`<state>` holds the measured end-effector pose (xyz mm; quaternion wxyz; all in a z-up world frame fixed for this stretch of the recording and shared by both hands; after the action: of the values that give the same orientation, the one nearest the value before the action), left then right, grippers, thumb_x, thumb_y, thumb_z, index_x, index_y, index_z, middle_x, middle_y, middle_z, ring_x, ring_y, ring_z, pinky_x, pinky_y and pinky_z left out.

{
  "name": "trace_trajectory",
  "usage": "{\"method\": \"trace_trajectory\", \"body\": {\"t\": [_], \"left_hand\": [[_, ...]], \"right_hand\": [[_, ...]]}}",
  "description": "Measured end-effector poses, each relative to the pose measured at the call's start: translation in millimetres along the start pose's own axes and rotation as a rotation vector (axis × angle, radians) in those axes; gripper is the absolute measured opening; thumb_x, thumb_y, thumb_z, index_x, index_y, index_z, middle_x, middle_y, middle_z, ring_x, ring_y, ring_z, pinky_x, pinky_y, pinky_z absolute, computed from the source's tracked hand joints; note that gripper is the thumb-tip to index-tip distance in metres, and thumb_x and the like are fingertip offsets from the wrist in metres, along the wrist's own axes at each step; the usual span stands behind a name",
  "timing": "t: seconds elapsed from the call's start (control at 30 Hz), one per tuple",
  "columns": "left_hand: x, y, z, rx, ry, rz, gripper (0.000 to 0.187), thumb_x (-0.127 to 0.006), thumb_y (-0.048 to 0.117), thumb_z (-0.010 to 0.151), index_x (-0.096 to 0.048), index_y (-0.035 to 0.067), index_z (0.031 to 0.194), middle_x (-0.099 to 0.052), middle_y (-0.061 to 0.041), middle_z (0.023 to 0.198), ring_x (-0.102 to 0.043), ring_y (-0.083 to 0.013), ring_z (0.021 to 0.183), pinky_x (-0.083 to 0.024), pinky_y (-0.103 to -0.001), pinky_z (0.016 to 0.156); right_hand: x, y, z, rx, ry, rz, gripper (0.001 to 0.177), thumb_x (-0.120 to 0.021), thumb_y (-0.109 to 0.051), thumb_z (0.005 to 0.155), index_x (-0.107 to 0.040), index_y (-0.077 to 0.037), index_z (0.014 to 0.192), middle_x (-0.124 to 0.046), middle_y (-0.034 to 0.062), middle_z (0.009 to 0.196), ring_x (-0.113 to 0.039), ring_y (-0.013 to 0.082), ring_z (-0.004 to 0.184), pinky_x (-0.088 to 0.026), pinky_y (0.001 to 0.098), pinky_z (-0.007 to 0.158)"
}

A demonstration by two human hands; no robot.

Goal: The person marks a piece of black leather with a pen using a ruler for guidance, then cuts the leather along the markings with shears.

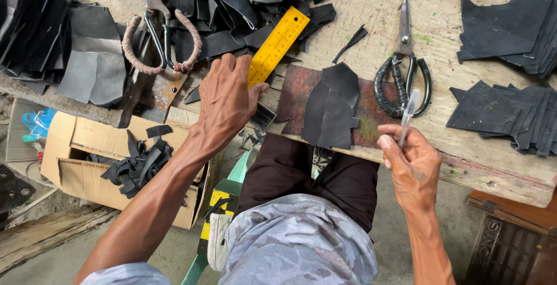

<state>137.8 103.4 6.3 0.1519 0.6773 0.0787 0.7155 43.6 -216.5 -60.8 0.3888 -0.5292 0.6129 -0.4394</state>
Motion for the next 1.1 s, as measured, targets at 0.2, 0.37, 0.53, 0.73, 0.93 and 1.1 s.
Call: {"method": "trace_trajectory", "body": {"t": [0.2,0.37,0.53,0.73,0.93,1.1], "left_hand": [[-6.4,-12.1,19.0,-0.01,-0.038,0.004,0.056,-0.091,0.035,0.07,-0.064,-0.003,0.101,-0.065,-0.017,0.09,-0.06,-0.0287,0.081,-0.05,-0.043,0.069],[-8.4,-43.2,21.6,0.237,-0.31,-0.434,0.044,-0.086,0.039,0.074,-0.07,0.005,0.098,-0.075,-0.007,0.082,-0.07,-0.014,0.061,-0.058,-0.03,0.055],[23.2,-50.7,-8.0,0.281,-0.235,-1.152,0.03,-0.081,0.024,0.08,-0.065,-0.001,0.089,-0.072,-0.013,0.082,-0.066,-0.0165,0.063,-0.058,-0.031,0.06],[10.0,-31.0,-54.6,0.426,-0.12,-1.739,0.024,-0.073,0.021,0.087,-0.07,-0.001,0.097,-0.071,-0.014,0.088,-0.066,-0.0196,0.073,-0.057,-0.036,0.071],[9.7,-11.4,-51.2,0.284,-0.21,-1.608,0.031,-0.069,0.024,0.112,-0.069,-0.005,0.099,-0.073,-0.012,0.092,-0.07,-0.0191,0.085,-0.058,-0.035,0.085],[12.6,-10.5,-49.5,0.312,-0.242,-0.803,0.01,-0.071,0.003,0.088,-0.075,0.001,0.097,-0.077,-0.006,0.096,-0.073,-0.0123,0.086,-0.063,-0.029,0.08]], "right_hand": [[-8.7,-4.0,-2.2,0.006,-0.02,0.006,0.024,-0.07,-0.005,0.095,-0.068,0.004,0.118,-0.062,-0.0023,0.083,-0.048,0.0031,0.065,-0.038,0.0186,0.057],[-0.8,8.5,-12.3,-0.039,-0.005,-0.014,0.023,-0.07,-0.004,0.096,-0.069,0.004,0.118,-0.059,-0.0005,0.079,-0.047,0.0042,0.065,-0.035,0.0194,0.057],[-3.6,18.3,-24.9,-0.052,0.003,0.127,0.022,-0.069,-0.003,0.094,-0.068,0.005,0.115,-0.068,0.0031,0.086,-0.052,0.0051,0.065,-0.041,0.0196,0.057],[-11.6,27.4,-29.3,-0.09,0.009,0.049,0.024,-0.069,-0.004,0.095,-0.068,0.006,0.116,-0.067,0.0045,0.084,-0.05,0.0054,0.064,-0.038,0.0197,0.055],[-11.4,19.7,-24.8,-0.057,0.002,0.021,0.024,-0.069,-0.006,0.096,-0.068,0.006,0.116,-0.065,0.0033,0.08,-0.051,0.0052,0.063,-0.038,0.0201,0.054],[-13.9,17.6,-26.3,-0.056,0.007,-0.068,0.023,-0.07,-0.007,0.095,-0.07,0.004,0.116,-0.061,0.0,0.075,-0.049,0.0036,0.061,-0.036,0.02,0.052]]}}
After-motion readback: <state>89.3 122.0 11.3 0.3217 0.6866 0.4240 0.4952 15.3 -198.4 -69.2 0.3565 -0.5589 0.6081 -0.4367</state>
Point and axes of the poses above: each hand's wrist, its own z-axis towards the middle knuckle, its own x-axis out of the back of the hand, y = z × x, the point moved 7 cm from there along z, towards the middle knuckle
